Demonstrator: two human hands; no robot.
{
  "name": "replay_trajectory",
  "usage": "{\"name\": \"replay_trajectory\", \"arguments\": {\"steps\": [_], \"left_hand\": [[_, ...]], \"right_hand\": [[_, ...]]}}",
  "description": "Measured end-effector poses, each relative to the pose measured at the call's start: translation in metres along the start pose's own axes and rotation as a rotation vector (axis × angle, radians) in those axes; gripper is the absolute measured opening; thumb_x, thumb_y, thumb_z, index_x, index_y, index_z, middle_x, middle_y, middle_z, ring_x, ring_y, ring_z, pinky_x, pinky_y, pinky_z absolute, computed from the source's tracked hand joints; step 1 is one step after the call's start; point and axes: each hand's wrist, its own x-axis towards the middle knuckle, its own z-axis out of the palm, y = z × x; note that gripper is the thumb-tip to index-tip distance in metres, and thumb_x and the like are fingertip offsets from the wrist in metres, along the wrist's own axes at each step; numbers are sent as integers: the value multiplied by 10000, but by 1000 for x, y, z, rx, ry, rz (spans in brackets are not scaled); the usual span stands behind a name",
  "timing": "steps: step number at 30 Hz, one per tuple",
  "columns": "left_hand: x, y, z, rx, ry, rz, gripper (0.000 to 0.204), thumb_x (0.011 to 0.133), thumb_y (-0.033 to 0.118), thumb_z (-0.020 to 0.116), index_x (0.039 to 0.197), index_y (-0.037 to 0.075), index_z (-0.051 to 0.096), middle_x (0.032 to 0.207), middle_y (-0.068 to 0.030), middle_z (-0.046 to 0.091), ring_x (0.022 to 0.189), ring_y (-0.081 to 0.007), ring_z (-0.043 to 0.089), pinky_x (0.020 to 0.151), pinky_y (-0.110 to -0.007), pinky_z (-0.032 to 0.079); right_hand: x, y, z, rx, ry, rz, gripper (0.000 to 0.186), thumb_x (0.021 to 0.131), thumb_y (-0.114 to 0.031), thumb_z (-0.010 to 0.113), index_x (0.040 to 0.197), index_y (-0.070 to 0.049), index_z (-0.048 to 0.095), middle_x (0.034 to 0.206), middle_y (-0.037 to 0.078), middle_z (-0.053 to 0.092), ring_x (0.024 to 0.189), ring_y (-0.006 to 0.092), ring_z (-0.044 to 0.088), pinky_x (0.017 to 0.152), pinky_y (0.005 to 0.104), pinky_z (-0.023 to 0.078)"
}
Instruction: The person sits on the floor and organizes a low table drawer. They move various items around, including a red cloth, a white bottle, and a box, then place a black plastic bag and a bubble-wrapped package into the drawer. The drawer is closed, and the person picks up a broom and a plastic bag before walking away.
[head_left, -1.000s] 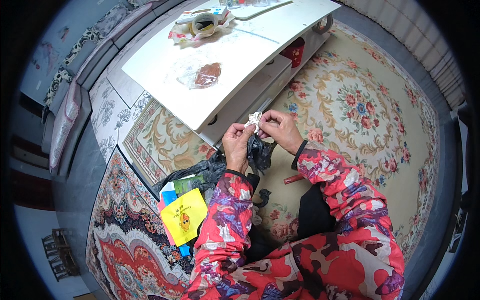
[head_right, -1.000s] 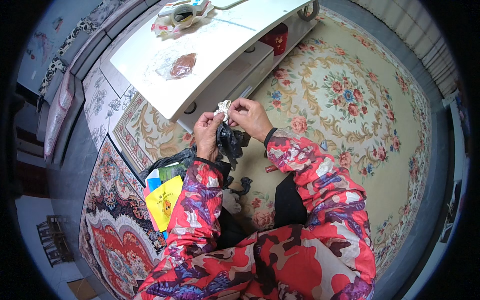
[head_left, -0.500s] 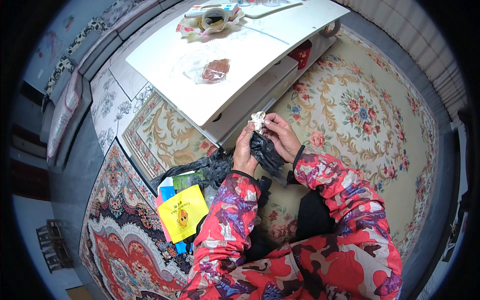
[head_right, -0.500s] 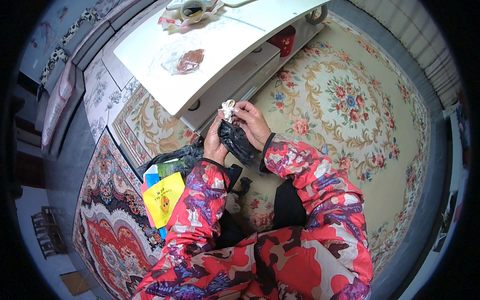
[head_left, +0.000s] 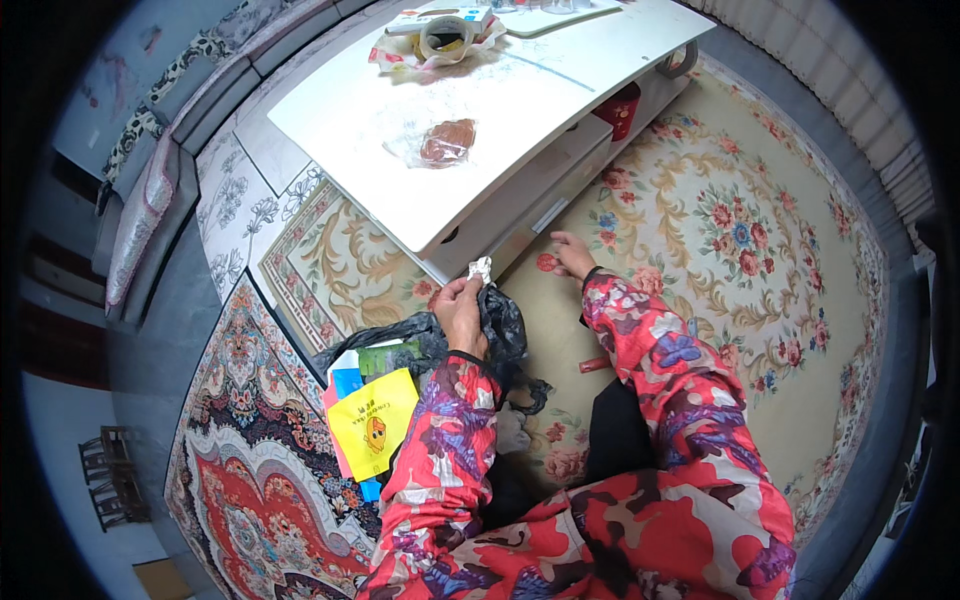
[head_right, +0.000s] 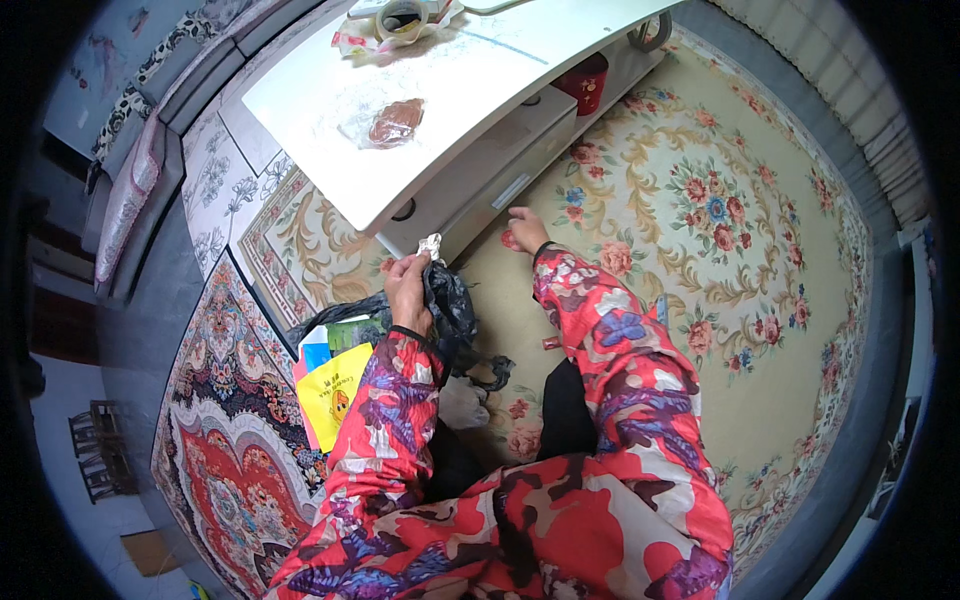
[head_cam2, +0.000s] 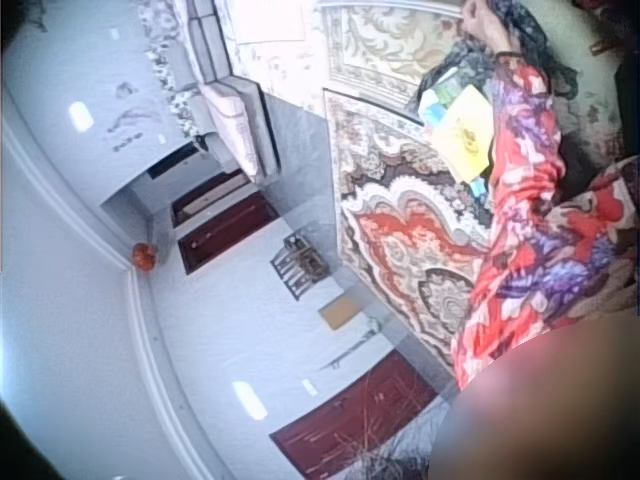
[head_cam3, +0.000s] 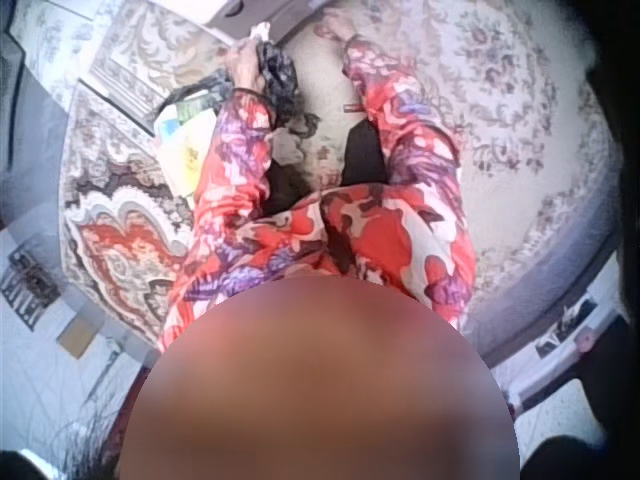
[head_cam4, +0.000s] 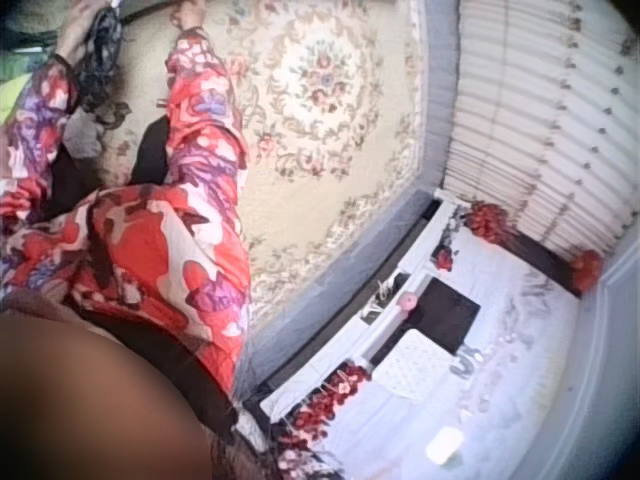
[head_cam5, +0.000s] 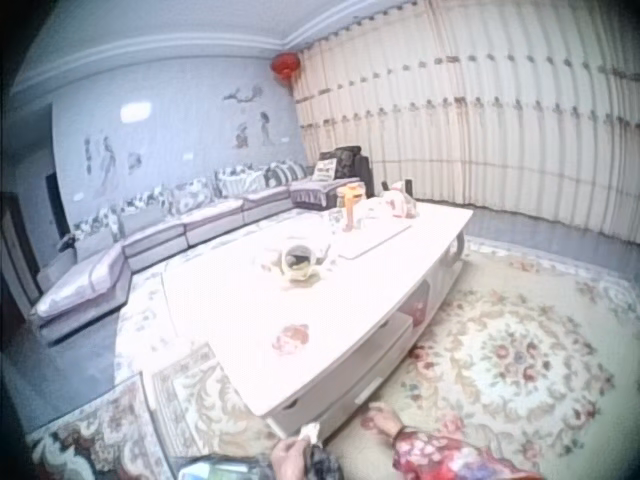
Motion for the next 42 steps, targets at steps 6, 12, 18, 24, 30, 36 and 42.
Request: {"name": "replay_trajectory", "arguments": {"steps": [6, 12, 18, 24, 30, 36, 42], "left_hand": [[1, 13, -19, 194, 101, 148, 91, 720, 34, 691, 745, -5, 612, 817, -26, 613, 742, -124, 563, 714, -242, 431], [9, 9, -25, 532, 118, 258, 119, 708, 75, 708, 779, 15, 633, 692, -8, 611, 622, -89, 541, 603, -233, 440], [11, 8, -28, 750, 194, 421, 142, 675, 129, 693, 768, 34, 644, 642, -61, 606, 608, -197, 592, 626, -313, 478], [5, 16, -23, 835, 250, 523, 138, 673, 127, 679, 787, 59, 641, 665, -88, 610, 648, -269, 621, 648, -377, 489], [-1, -5, 1, 1026, 101, 687, 129, 719, 120, 677, 841, 97, 642, 762, -124, 649, 740, -337, 631, 648, -420, 489], [-2, -39, 18, 1228, -38, 733, 169, 786, 146, 613, 940, 98, 661, 907, -132, 636, 768, -372, 639, 649, -481, 507], [-2, -6, 22, 1057, 77, 831, 163, 802, 153, 605, 941, 101, 672, 913, -151, 628, 795, -358, 630, 689, -455, 496]], "right_hand": [[7, 10, 19, -1064, 210, -717, 603, 721, -73, 587, 1302, -92, 426, 1358, 79, 400, 1022, 336, 542, 837, 459, 482], [-5, 5, 7, -1305, 174, -741, 647, 702, -90, 644, 1306, -79, 410, 1346, 56, 419, 923, 274, 616, 756, 429, 472], [-14, -3, 2, -1442, 119, -659, 647, 689, -76, 644, 1297, -87, 423, 1311, 69, 453, 943, 249, 625, 789, 421, 455], [-30, -4, -15, -1504, 106, -678, 487, 722, -90, 606, 1190, -89, 472, 1231, 79, 498, 946, 259, 618, 816, 434, 448], [-34, 3, -25, -1508, 97, -611, 392, 730, -107, 582, 1114, -73, 513, 1133, 109, 549, 860, 281, 640, 785, 456, 449], [-41, 7, -36, -1313, 26, -624, 422, 721, -81, 552, 1140, -36, 516, 1154, 164, 523, 934, 354, 609, 783, 466, 486], [-16, 3, -28, -1067, -65, -525, 433, 718, -220, 573, 1048, 57, 544, 1083, 271, 557, 1011, 411, 553, 886, 453, 449]]}}
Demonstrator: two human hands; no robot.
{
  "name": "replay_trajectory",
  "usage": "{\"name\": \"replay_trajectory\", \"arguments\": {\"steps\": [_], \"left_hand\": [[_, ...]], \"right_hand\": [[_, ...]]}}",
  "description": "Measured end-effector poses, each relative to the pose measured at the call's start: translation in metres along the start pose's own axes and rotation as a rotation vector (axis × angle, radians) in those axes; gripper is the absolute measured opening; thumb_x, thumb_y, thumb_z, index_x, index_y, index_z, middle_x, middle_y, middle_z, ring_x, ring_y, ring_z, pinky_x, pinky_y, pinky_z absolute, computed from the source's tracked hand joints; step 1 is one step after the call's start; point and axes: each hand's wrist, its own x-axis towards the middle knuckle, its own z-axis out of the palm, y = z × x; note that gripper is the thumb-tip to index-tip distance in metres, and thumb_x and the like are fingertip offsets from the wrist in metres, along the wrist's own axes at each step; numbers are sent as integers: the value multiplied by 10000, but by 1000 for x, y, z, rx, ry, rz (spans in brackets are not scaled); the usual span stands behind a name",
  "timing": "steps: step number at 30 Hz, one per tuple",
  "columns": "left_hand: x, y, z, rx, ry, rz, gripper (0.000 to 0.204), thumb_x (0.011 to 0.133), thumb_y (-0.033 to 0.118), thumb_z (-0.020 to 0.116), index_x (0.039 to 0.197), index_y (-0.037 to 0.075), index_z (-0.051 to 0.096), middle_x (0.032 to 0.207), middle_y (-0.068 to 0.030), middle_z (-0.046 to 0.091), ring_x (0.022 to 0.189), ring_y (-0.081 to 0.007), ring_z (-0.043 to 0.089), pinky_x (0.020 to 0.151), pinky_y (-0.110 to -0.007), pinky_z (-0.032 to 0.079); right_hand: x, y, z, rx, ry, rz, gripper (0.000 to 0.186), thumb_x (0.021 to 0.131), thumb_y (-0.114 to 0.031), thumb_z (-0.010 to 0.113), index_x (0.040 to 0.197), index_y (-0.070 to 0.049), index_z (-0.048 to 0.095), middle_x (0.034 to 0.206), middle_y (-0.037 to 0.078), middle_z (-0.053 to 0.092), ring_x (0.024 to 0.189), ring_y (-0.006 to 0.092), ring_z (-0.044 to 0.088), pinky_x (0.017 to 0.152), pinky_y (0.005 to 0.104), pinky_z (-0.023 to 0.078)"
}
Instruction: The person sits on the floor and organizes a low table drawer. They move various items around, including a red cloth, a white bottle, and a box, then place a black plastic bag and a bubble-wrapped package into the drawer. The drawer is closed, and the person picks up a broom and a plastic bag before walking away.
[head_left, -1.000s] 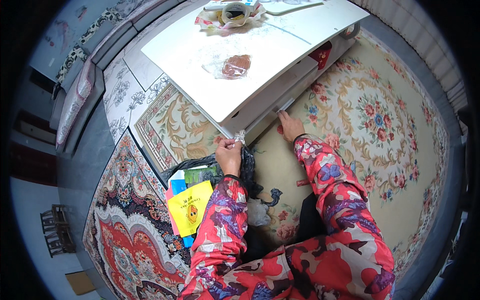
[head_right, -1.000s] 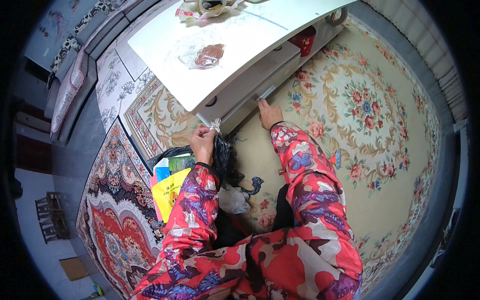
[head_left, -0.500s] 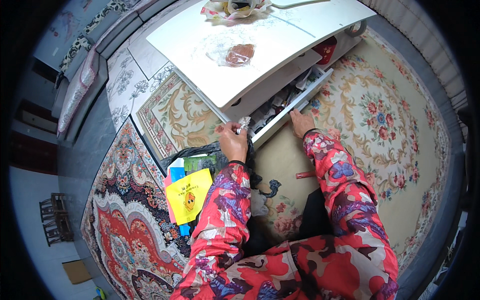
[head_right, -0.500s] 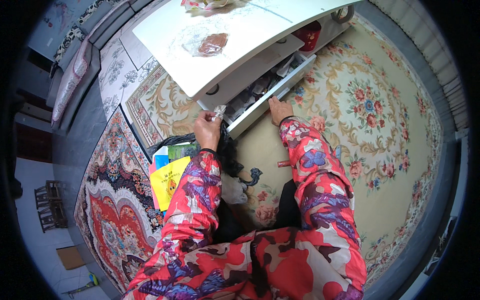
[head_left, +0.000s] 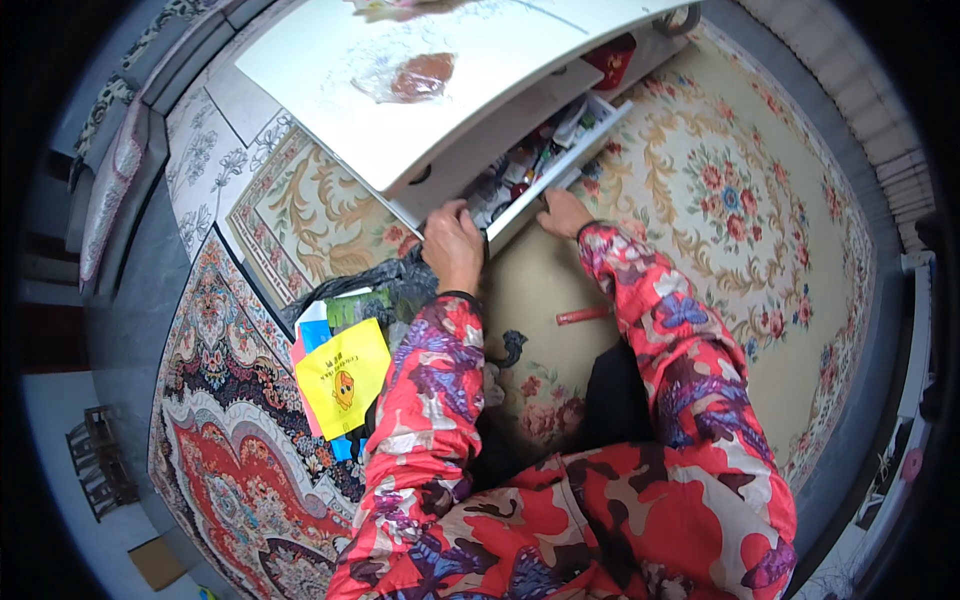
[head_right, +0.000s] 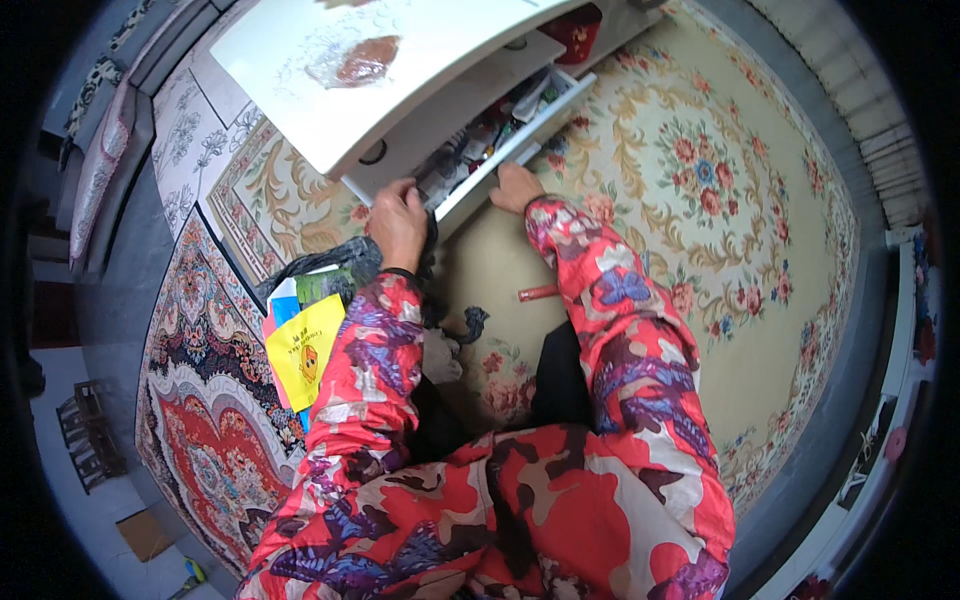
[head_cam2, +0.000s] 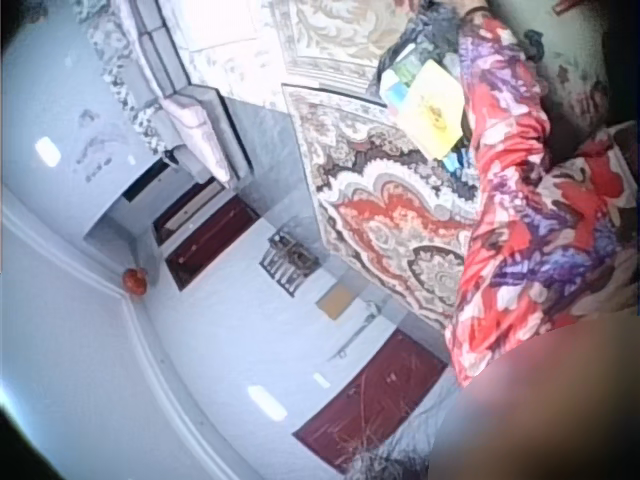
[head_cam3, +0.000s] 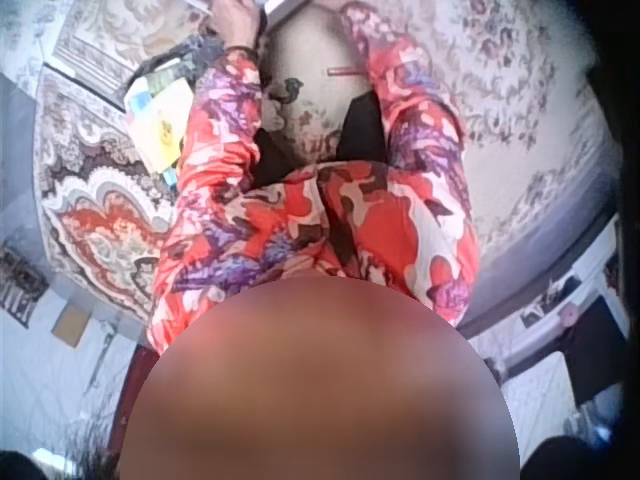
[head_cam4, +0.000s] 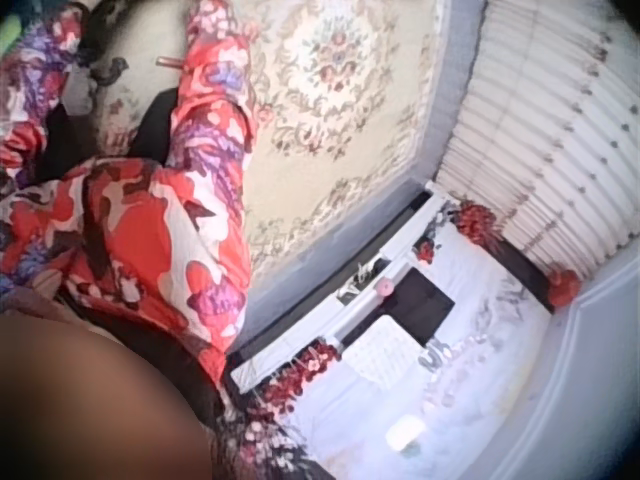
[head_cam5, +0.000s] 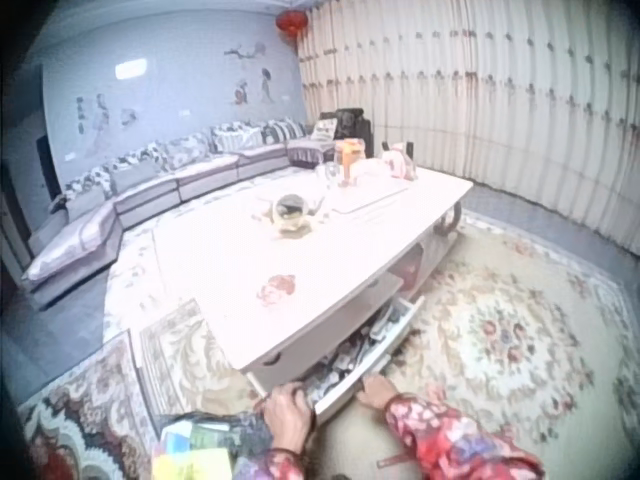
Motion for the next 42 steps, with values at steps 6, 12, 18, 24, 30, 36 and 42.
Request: {"name": "replay_trajectory", "arguments": {"steps": [6, 12, 18, 24, 30, 36, 42], "left_hand": [[23, 12, -63, -153, -121, -118, 155, 790, 167, 636, 870, 46, 692, 656, -133, 644, 627, -274, 644, 599, -360, 490], [35, 6, -78, -151, -146, -197, 185, 786, 183, 649, 881, 32, 698, 627, -123, 630, 612, -251, 637, 607, -346, 483], [36, 16, -55, -299, -118, -166, 170, 775, 162, 650, 864, 25, 697, 625, -116, 632, 611, -221, 638, 604, -325, 485], [37, 37, -41, -392, -113, -179, 161, 782, 170, 639, 847, 35, 697, 629, -117, 638, 588, -234, 638, 592, -334, 488], [47, 46, -74, -482, 54, -182, 137, 780, 143, 644, 827, 20, 683, 604, -127, 616, 561, -214, 618, 577, -318, 480], [59, -51, -204, -550, 261, -103, 148, 846, 145, 659, 941, 38, 699, 659, 65, 557, 569, -19, 436, 503, -182, 346], [-54, -165, -341, 55, 309, -415, 220, 862, 173, 655, 986, -8, 669, 868, -43, 670, 752, -92, 576, 690, -229, 461]], "right_hand": [[37, -13, 13, 277, -132, -118, 777, 752, -239, 584, 1392, 54, 254, 1446, 268, 230, 1305, 372, 331, 1051, 366, 332], [35, -3, 0, 501, -281, -174, 747, 783, -184, 554, 1447, -73, 229, 1519, 167, 151, 1338, 321, 312, 1054, 357, 332], [-8, 60, 10, -130, -372, 221, 485, 735, -169, 556, 1205, -47, 572, 1143, 226, 597, 1089, 346, 571, 931, 402, 455], [-101, 58, 97, -111, -297, 838, 355, 808, -311, 549, 1006, -39, 666, 1131, 247, 583, 1014, 368, 592, 852, 421, 486], [-162, 29, 110, 90, -315, 1010, 467, 912, -446, 387, 877, -145, 743, 1013, 108, 663, 912, 200, 596, 824, 342, 468], [-149, 57, 145, 818, -106, 1459, 458, 887, -321, 323, 777, -85, 699, 674, 88, 657, 526, 185, 475, 648, 298, 442], [-130, 22, 118, 705, 321, 1477, 318, 806, -214, 411, 1026, 13, 444, 783, 198, 614, 510, 240, 508, 490, 349, 425]]}}
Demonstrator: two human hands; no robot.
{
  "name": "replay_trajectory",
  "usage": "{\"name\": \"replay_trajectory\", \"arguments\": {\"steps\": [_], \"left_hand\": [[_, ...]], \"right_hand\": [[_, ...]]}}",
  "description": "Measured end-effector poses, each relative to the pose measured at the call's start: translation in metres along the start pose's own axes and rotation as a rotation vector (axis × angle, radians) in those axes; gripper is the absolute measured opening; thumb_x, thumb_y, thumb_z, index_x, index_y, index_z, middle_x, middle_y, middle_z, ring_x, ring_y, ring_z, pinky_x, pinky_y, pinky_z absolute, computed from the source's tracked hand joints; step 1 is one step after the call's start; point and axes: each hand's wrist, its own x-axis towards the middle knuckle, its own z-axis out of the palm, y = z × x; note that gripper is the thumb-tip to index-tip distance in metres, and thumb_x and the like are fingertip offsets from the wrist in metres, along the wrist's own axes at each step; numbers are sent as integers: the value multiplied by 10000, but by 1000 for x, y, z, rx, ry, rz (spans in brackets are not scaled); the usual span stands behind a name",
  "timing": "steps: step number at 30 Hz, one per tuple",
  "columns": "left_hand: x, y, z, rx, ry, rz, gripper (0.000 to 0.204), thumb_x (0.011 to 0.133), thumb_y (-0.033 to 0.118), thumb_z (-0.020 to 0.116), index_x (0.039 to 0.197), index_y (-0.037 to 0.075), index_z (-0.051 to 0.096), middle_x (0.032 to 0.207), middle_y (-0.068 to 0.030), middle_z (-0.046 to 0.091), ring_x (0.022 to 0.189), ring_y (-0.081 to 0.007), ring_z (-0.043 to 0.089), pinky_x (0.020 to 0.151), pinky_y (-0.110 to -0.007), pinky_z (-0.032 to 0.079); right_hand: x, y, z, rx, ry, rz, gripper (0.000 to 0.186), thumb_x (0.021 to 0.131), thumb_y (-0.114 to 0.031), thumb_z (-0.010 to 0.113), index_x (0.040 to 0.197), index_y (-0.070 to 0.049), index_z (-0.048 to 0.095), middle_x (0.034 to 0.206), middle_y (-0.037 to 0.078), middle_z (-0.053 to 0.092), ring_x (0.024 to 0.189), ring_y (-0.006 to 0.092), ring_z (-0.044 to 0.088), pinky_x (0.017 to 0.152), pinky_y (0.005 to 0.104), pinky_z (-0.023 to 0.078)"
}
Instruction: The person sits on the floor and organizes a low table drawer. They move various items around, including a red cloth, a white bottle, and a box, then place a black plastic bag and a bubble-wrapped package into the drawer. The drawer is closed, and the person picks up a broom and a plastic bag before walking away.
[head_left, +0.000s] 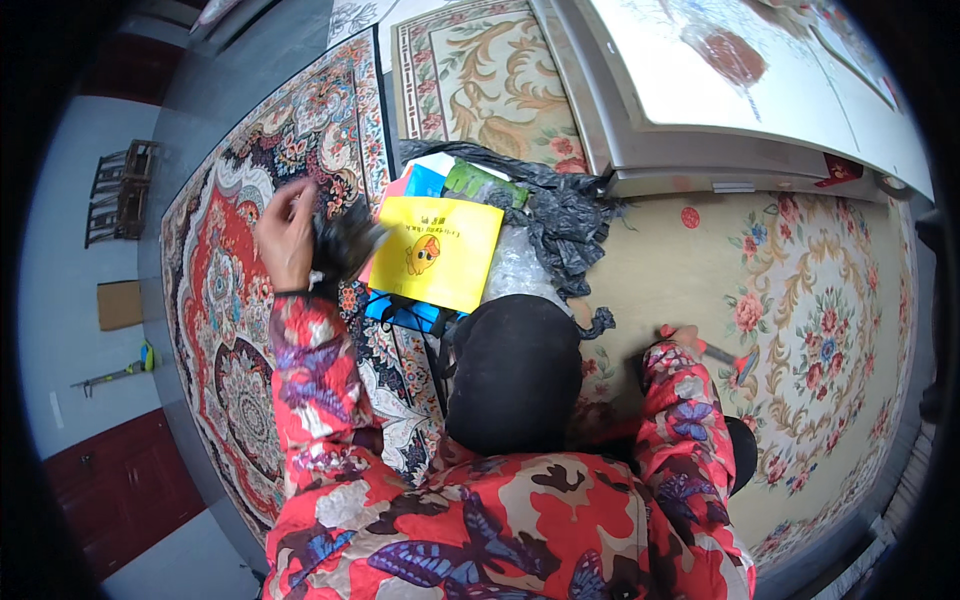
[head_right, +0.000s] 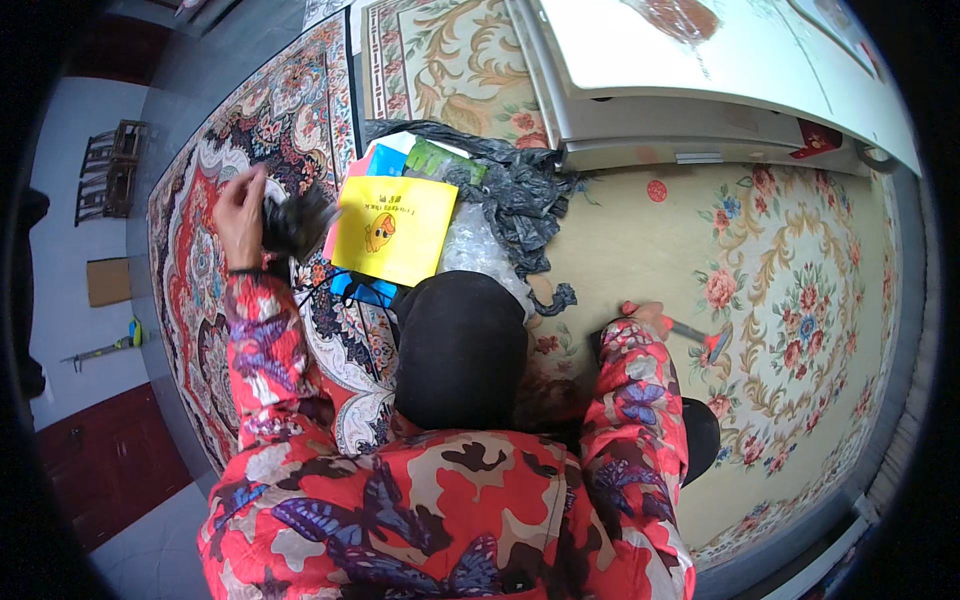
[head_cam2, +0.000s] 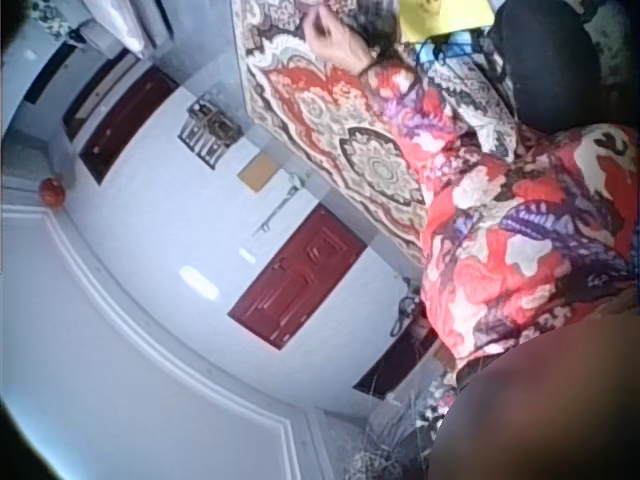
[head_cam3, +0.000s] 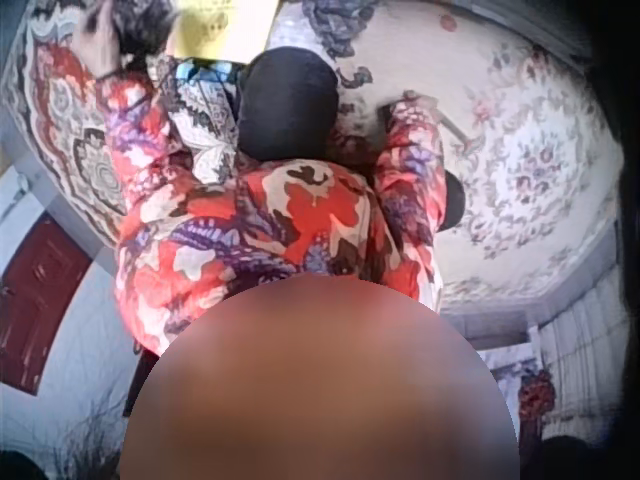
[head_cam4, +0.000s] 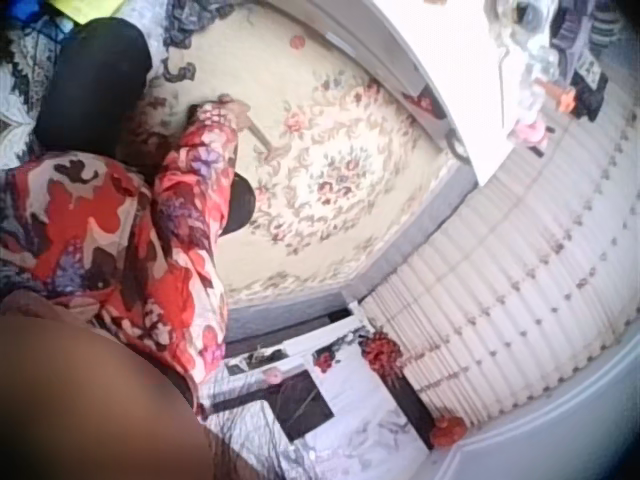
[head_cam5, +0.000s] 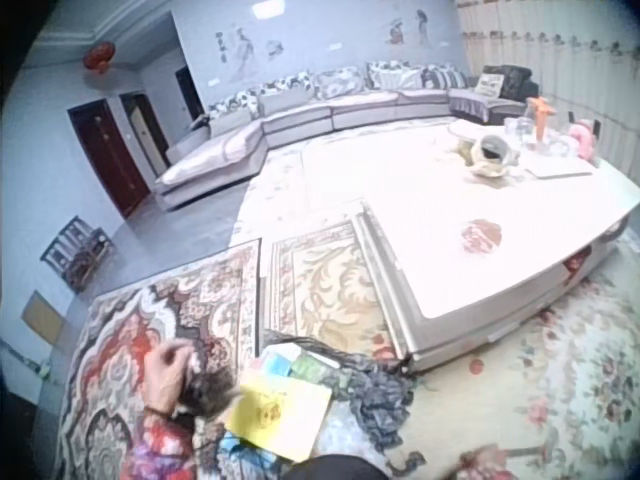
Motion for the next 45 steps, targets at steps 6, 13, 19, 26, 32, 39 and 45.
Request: {"name": "replay_trajectory", "arguments": {"steps": [6, 13, 19, 26, 32, 39, 45], "left_hand": [[-81, -107, -60, 763, 200, -228, 266, 795, 297, 676, 963, 91, 674, 733, -112, 655, 648, -269, 627, 610, -380, 483], [-121, -162, -5, 712, -184, -448, 744, 692, 504, 729, 1248, 61, 513, 1065, -200, 565, 964, -350, 577, 808, -440, 468], [-110, -119, 62, 426, -166, -105, 586, 707, 348, 763, 1176, 58, 565, 971, -129, 565, 874, -284, 585, 753, -392, 484], [-119, -84, 95, 315, -418, -79, 597, 707, 321, 752, 1215, 89, 538, 1084, -138, 526, 968, -308, 570, 779, -403, 486], [-133, -101, 83, 376, -530, -68, 693, 688, 329, 761, 1267, 59, 492, 1211, -203, 478, 1095, -383, 473, 939, -461, 386], [-92, -52, 75, 330, -357, 103, 627, 715, 262, 753, 1246, 43, 500, 1176, -187, 497, 1149, -360, 433, 971, -452, 350], [-50, 59, 113, 85, -369, 461, 520, 702, 218, 746, 1155, 36, 567, 1083, -162, 566, 1036, -342, 510, 907, -418, 393]], "right_hand": [[-51, -15, 19, 53, 17, -231, 442, 777, -208, 516, 1111, 45, 375, 950, 256, 577, 630, 356, 611, 467, 426, 497], [-35, 7, 32, -446, 256, -751, 525, 701, -185, 648, 1136, 52, 474, 991, 249, 574, 868, 403, 595, 785, 485, 481], [-122, -21, 63, -215, -293, -1487, 717, 696, -220, 739, 1287, 22, 411, 1238, 232, 461, 1165, 380, 414, 1003, 444, 324], [-195, -32, 111, -734, -450, -1962, 847, 613, -278, 799, 1342, -90, 411, 1286, 193, 461, 1200, 372, 410, 980, 475, 352], [-144, -41, 107, -1214, -389, -1763, 434, 660, -230, 725, 1043, -62, 608, 964, 133, 623, 1017, 372, 545, 834, 447, 462], [-141, -120, 69, -724, -748, -1554, 327, 703, -211, 582, 927, 27, 600, 844, 303, 608, 840, 444, 592, 802, 477, 474], [-146, -75, 84, -678, -813, -1689, 393, 677, -199, 652, 1024, -21, 599, 939, 264, 613, 910, 431, 562, 834, 477, 460]]}}
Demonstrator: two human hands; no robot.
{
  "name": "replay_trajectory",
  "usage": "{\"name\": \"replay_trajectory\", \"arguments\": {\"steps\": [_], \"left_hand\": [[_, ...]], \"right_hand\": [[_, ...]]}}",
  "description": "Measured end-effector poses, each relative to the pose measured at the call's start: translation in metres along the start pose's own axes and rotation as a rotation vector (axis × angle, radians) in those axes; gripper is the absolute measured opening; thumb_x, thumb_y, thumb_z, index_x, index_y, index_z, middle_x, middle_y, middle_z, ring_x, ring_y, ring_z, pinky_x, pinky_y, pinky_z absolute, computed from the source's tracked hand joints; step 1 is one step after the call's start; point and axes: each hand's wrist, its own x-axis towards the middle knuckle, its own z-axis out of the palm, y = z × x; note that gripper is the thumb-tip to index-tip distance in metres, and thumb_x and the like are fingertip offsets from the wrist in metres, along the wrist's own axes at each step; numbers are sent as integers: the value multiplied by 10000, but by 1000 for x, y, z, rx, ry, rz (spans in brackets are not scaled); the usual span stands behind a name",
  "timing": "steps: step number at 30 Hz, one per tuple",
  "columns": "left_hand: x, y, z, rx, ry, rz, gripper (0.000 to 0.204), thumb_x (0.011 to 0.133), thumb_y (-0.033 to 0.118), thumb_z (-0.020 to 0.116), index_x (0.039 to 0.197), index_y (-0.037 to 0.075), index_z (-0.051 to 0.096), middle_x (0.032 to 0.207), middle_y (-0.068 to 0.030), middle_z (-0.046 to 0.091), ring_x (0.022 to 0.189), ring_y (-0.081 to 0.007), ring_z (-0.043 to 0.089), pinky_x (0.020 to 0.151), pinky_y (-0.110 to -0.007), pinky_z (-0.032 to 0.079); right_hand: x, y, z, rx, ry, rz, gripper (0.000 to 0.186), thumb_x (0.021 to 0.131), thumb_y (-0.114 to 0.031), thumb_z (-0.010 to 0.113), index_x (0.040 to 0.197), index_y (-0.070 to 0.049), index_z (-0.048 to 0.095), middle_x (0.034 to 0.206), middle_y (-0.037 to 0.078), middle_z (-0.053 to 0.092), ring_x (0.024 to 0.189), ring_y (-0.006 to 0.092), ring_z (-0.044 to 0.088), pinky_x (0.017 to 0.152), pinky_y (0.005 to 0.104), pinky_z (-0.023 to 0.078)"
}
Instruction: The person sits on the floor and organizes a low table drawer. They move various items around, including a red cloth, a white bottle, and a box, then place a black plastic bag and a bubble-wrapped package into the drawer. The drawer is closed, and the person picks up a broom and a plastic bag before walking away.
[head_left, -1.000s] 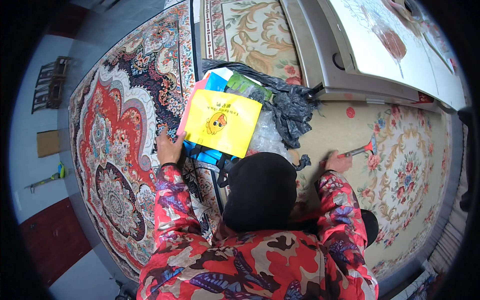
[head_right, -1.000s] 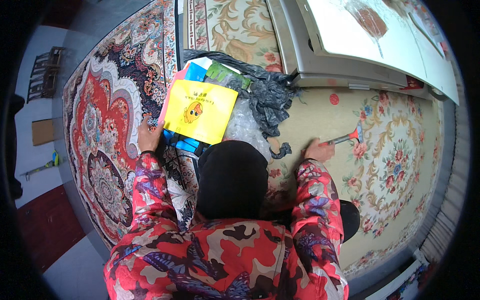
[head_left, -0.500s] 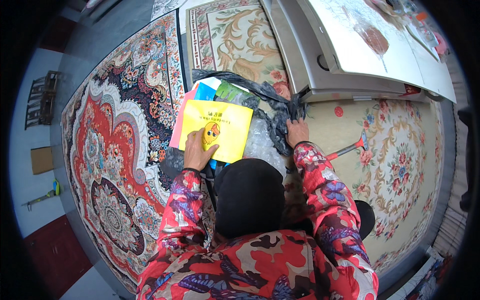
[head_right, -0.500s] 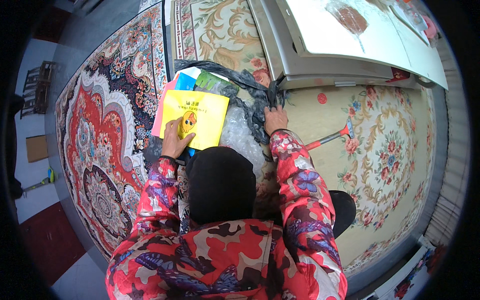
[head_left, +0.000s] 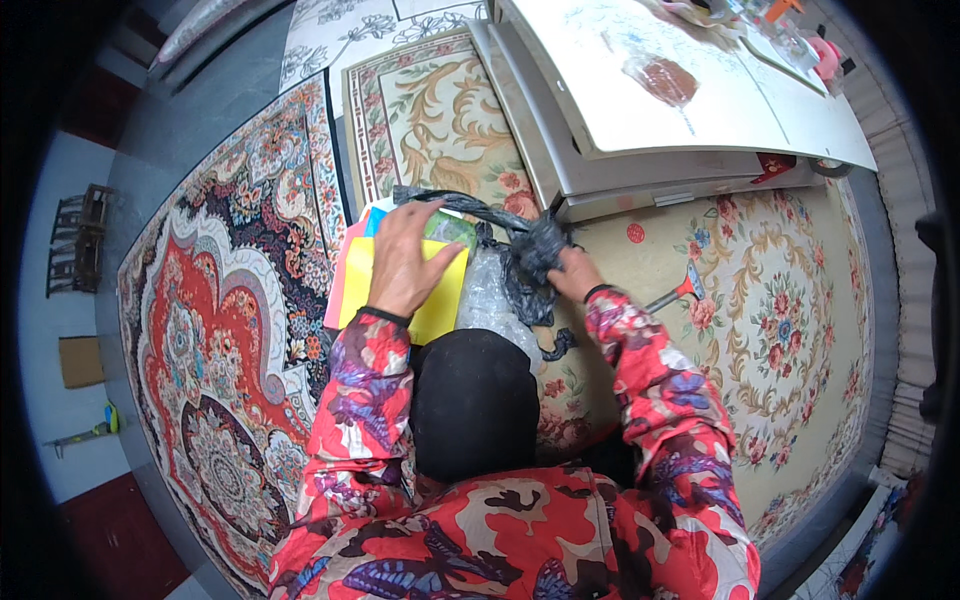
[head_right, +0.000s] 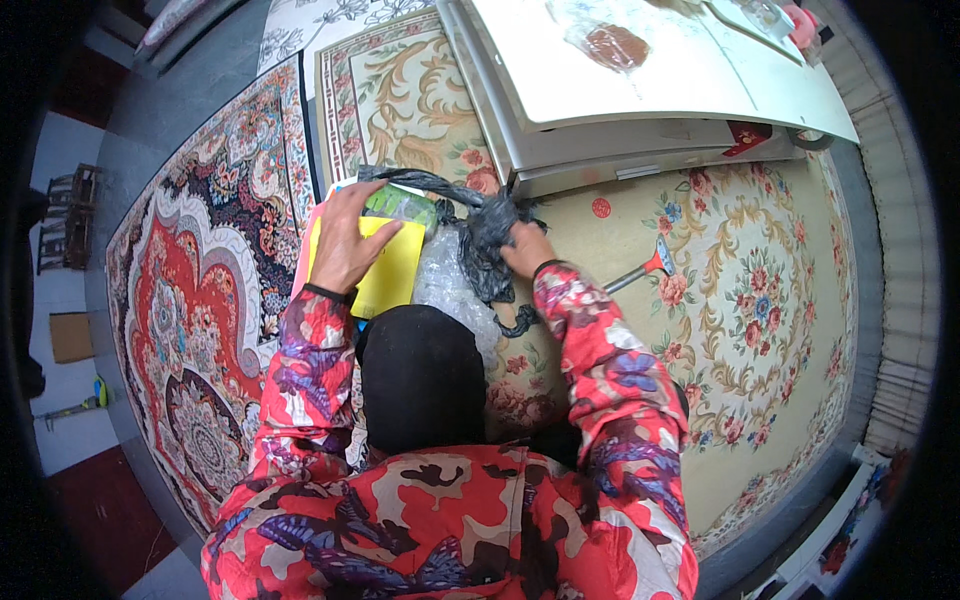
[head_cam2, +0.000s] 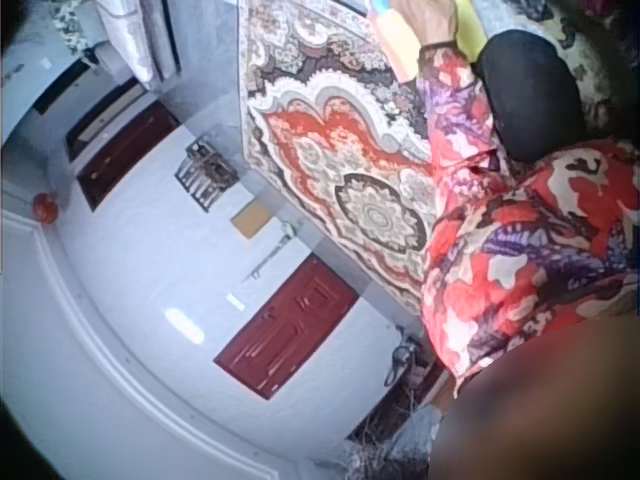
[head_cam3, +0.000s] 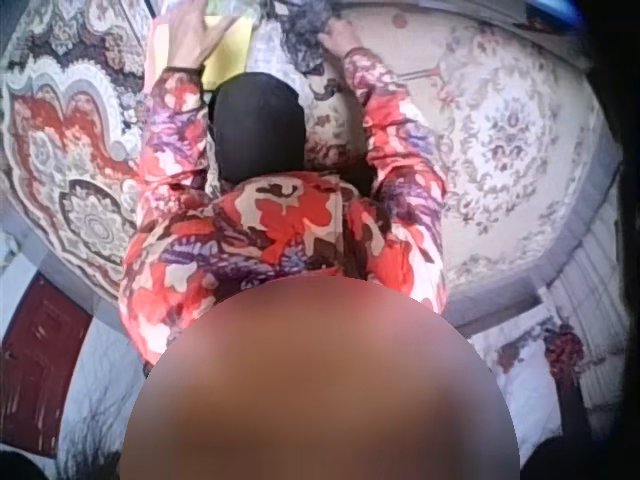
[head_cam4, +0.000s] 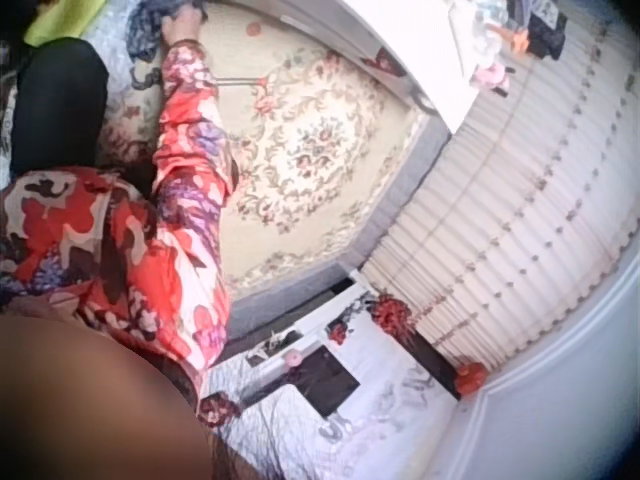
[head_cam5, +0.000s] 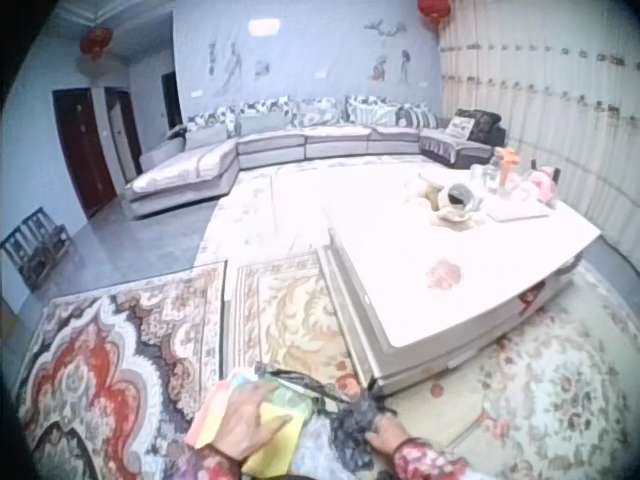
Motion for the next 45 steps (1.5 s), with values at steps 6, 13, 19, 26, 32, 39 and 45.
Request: {"name": "replay_trajectory", "arguments": {"steps": [6, 13, 19, 26, 32, 39, 45], "left_hand": [[68, 71, 8, -79, -52, 185, 448, 730, 295, 707, 1097, 57, 609, 1006, -156, 618, 935, -331, 574, 827, -414, 434], [67, 65, 155, -28, -252, -417, 700, 669, 406, 752, 1244, 76, 528, 1151, -215, 573, 1001, -360, 586, 867, -421, 466], [26, 7, 287, -622, -513, -748, 1020, 621, 547, 778, 1351, -36, 368, 1253, -248, 510, 1151, -325, 514, 957, -365, 416], [20, -49, 326, -341, -781, -452, 627, 684, 322, 782, 1112, -92, 585, 1079, -161, 629, 914, -248, 617, 812, -354, 495], [21, -8, 276, 175, -944, -406, 345, 713, 291, 639, 947, 41, 685, 1045, -192, 644, 986, -330, 625, 853, -377, 502], [25, 14, 239, 137, -805, -642, 352, 688, 196, 690, 987, 14, 661, 1091, -219, 625, 1065, -338, 596, 884, -382, 497], [23, 15, 234, 233, -1021, -580, 467, 691, 245, 723, 1099, 35, 636, 1182, -167, 603, 1098, -315, 585, 900, -400, 493]], "right_hand": [[0, -2, 43, 5, 20, 354, 401, 745, -260, 587, 1014, 38, 598, 930, 335, 582, 973, 453, 548, 871, 462, 459], [5, 5, 11, 137, 117, 405, 399, 754, -301, 585, 958, 39, 624, 911, 287, 624, 916, 438, 587, 816, 450, 468], [-6, 5, 5, 614, 52, 260, 440, 781, -277, 655, 1109, 10, 592, 1022, 140, 647, 950, 265, 611, 835, 360, 466], [-8, 45, -56, 1346, -153, 434, 336, 860, -230, 598, 1140, -46, 576, 1008, 74, 623, 893, 182, 622, 775, 307, 497], [20, 78, -99, -296, 772, 202, 448, 726, -140, 587, 1154, -29, 520, 1109, 167, 526, 950, 347, 558, 810, 456, 470], [2, 92, -115, -566, 318, 386, 608, 734, -169, 645, 1297, -112, 421, 1305, 78, 437, 1025, 305, 555, 833, 482, 461], [3, 87, -119, -628, 146, 509, 791, 700, -203, 707, 1382, -182, 308, 1145, 80, 572, 967, 289, 609, 877, 514, 431]]}}
